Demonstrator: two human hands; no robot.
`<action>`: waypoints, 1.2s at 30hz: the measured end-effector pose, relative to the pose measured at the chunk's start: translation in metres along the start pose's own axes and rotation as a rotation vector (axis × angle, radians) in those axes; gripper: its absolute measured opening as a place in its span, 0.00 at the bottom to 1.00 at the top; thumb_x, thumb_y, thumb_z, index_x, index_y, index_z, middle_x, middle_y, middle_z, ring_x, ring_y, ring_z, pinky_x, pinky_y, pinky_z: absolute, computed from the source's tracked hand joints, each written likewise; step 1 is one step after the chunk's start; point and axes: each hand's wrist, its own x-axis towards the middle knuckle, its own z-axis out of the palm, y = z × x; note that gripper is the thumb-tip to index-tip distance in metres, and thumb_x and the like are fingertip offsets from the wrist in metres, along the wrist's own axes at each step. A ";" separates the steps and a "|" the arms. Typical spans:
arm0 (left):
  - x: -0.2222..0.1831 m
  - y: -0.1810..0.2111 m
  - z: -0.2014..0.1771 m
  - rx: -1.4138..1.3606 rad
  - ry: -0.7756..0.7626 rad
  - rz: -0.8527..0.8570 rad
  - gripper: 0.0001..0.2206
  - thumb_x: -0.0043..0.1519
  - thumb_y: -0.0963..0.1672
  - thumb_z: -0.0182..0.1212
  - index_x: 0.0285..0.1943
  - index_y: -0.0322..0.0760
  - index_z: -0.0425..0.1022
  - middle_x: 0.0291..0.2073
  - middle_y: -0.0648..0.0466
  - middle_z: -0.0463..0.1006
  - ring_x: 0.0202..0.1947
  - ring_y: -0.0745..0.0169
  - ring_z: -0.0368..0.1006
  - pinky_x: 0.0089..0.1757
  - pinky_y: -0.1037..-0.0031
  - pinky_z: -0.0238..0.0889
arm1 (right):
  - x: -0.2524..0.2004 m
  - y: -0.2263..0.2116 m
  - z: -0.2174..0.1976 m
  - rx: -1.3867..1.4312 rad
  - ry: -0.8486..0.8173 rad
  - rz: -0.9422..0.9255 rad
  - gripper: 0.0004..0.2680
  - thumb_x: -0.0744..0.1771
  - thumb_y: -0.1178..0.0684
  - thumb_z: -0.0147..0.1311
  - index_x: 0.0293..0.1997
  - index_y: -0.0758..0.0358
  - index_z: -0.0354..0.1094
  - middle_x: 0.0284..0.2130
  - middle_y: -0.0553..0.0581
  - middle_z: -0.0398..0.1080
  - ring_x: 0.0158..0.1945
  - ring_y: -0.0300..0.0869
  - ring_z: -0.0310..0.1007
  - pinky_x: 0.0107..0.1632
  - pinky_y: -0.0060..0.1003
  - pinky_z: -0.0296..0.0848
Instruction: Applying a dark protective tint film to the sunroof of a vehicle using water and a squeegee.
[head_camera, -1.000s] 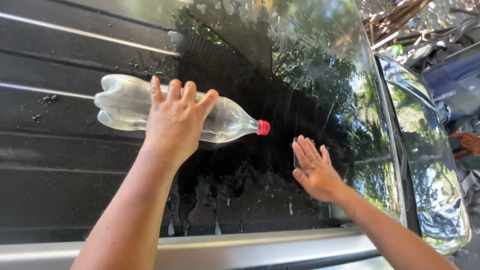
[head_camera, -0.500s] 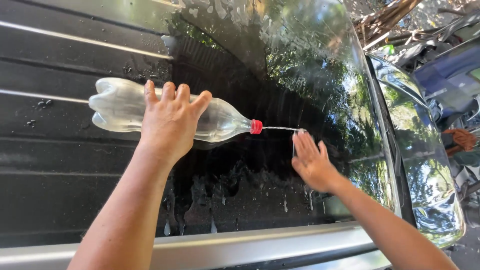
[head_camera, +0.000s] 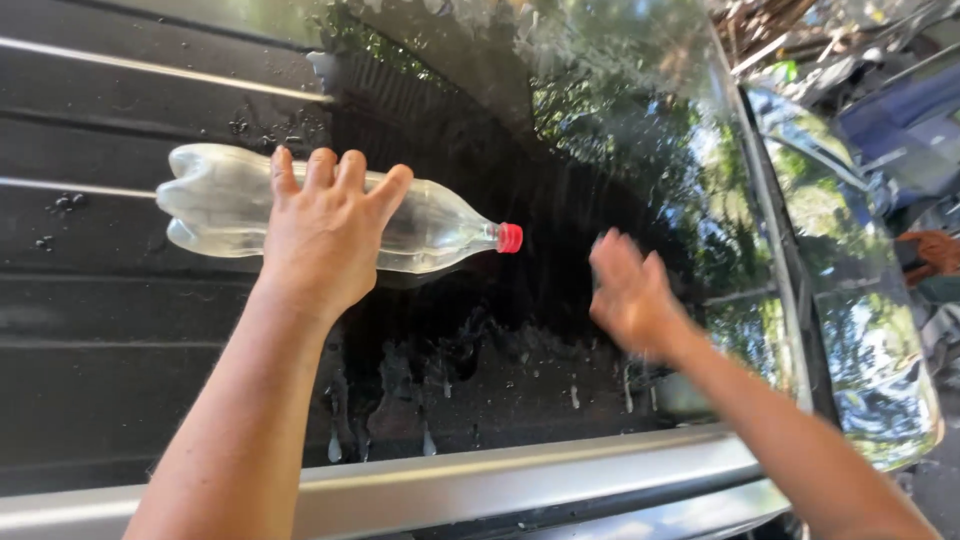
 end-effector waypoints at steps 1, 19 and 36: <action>0.000 0.000 0.002 0.008 -0.006 0.000 0.33 0.50 0.37 0.62 0.68 0.54 0.65 0.53 0.47 0.70 0.61 0.41 0.62 0.62 0.37 0.43 | 0.031 0.027 0.000 0.010 0.002 0.000 0.29 0.69 0.34 0.31 0.77 0.61 0.35 0.77 0.65 0.29 0.80 0.55 0.27 0.71 0.61 0.34; 0.003 0.006 -0.003 -0.016 -0.035 -0.013 0.29 0.56 0.37 0.58 0.67 0.54 0.63 0.52 0.48 0.71 0.61 0.42 0.63 0.63 0.35 0.40 | 0.113 0.044 -0.023 0.224 -0.202 0.589 0.27 0.71 0.35 0.26 0.79 0.51 0.24 0.79 0.54 0.24 0.82 0.48 0.22 0.74 0.66 0.32; 0.004 0.002 0.008 0.059 0.026 0.021 0.34 0.50 0.37 0.58 0.68 0.56 0.62 0.55 0.44 0.68 0.62 0.37 0.60 0.60 0.35 0.40 | 0.171 -0.002 -0.023 0.233 -0.150 0.486 0.28 0.71 0.32 0.29 0.80 0.49 0.27 0.79 0.56 0.25 0.82 0.50 0.22 0.73 0.69 0.28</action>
